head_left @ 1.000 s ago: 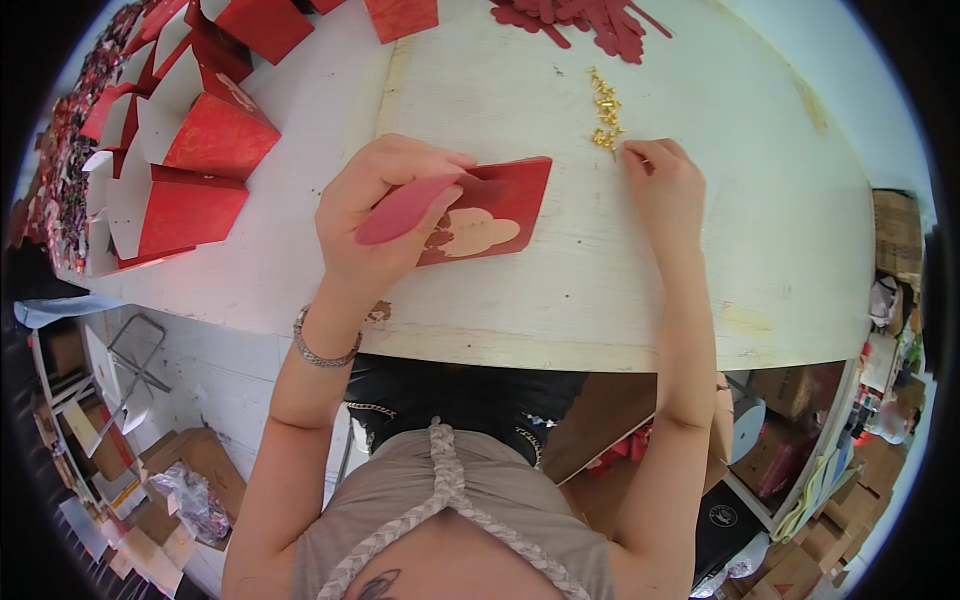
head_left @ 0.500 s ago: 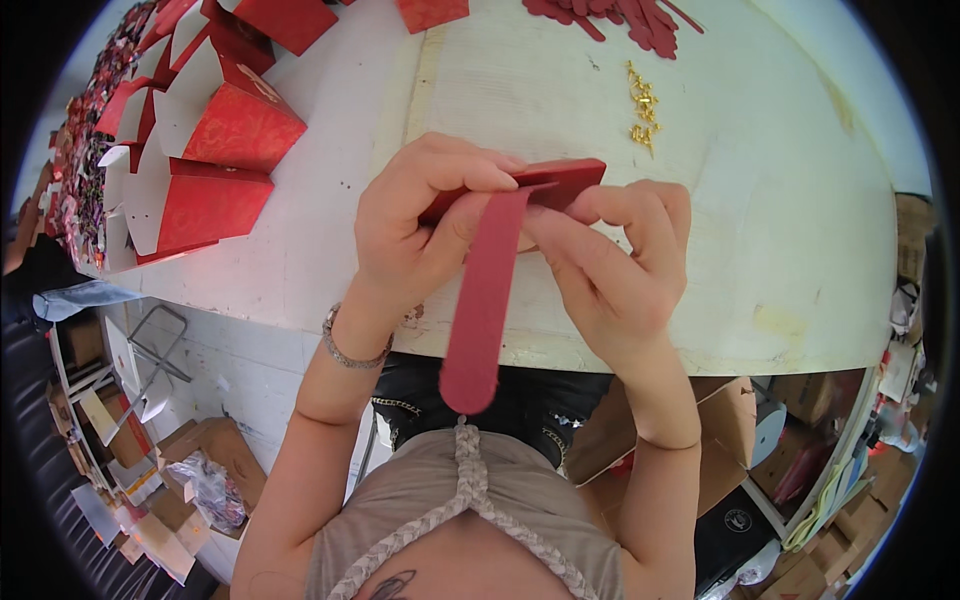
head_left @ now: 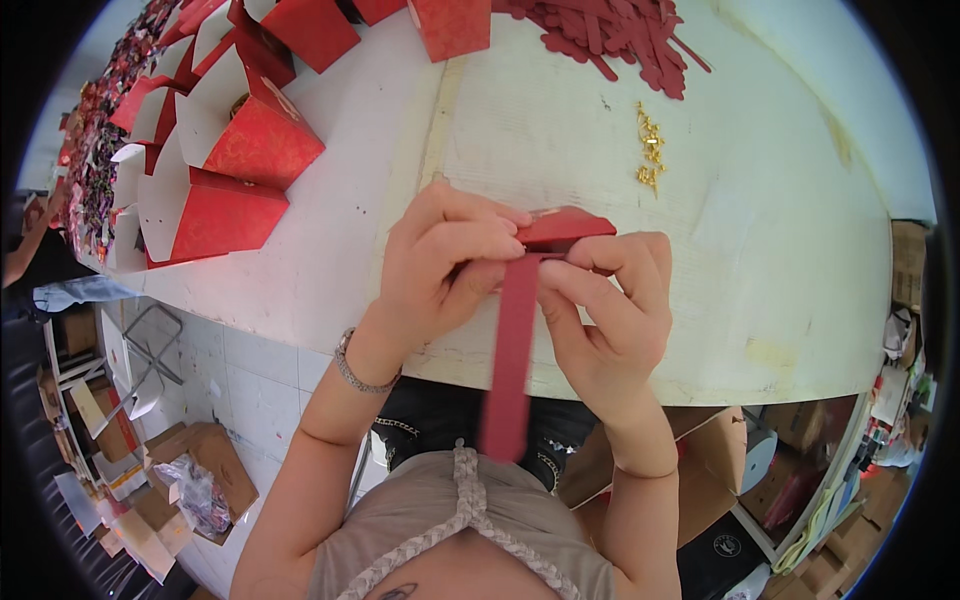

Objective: The person assembles small red paper boxes by folding flaps and inserting a gold decorative piece into each. The person places each completed box into a cardboard container. The workspace contains stacks of red paper pieces and gold decorations.

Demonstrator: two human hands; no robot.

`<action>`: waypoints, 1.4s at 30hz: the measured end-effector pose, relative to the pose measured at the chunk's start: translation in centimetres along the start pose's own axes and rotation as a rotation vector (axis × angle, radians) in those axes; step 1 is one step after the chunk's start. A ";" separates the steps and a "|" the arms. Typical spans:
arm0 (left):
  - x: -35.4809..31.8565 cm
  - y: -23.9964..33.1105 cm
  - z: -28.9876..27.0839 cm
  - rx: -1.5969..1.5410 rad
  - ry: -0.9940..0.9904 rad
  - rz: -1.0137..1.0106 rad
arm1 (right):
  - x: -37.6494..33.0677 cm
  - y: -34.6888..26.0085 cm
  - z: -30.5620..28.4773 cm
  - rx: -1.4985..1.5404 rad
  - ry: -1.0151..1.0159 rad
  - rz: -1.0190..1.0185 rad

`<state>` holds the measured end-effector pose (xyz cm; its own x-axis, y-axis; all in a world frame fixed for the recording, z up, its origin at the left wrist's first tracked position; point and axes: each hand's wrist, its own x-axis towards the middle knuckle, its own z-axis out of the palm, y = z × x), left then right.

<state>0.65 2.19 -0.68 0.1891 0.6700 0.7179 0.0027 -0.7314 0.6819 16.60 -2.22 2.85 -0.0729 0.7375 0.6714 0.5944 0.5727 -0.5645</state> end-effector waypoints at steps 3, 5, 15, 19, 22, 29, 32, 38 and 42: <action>0.1 0.2 -0.1 0.017 -0.035 0.027 | -0.3 0.2 0.0 -0.035 0.006 -0.001; -0.1 0.2 -0.1 0.003 -0.007 0.018 | -0.3 0.2 0.1 -0.052 0.014 -0.015; 3.4 3.6 -1.5 0.211 -0.119 -0.173 | 1.7 0.3 -0.7 0.045 -0.152 0.122; 6.4 5.2 -2.0 0.674 -0.445 0.345 | 1.8 0.7 -0.6 0.025 -0.087 0.038; 8.0 5.1 -2.1 0.744 -0.511 0.568 | 1.8 1.0 -0.7 0.020 -0.112 0.022; 9.0 4.4 -2.8 0.915 -0.498 0.243 | 1.4 0.6 -0.4 0.054 -0.065 0.028; 8.0 4.2 -2.9 0.580 -0.453 -0.141 | 0.7 0.4 -0.1 0.061 -0.028 0.027; 7.0 5.6 -3.0 0.137 -0.285 -0.725 | 0.2 0.5 -0.4 0.051 -0.039 0.033; 5.9 5.0 -3.4 0.042 -0.232 -0.745 | 0.0 0.6 -0.3 0.045 -0.044 0.036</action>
<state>-1.52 2.86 7.41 0.3236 0.9459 0.0217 0.2460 -0.1062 0.9634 17.21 -1.96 2.69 -0.0878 0.7721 0.6294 0.5608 0.5605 -0.6094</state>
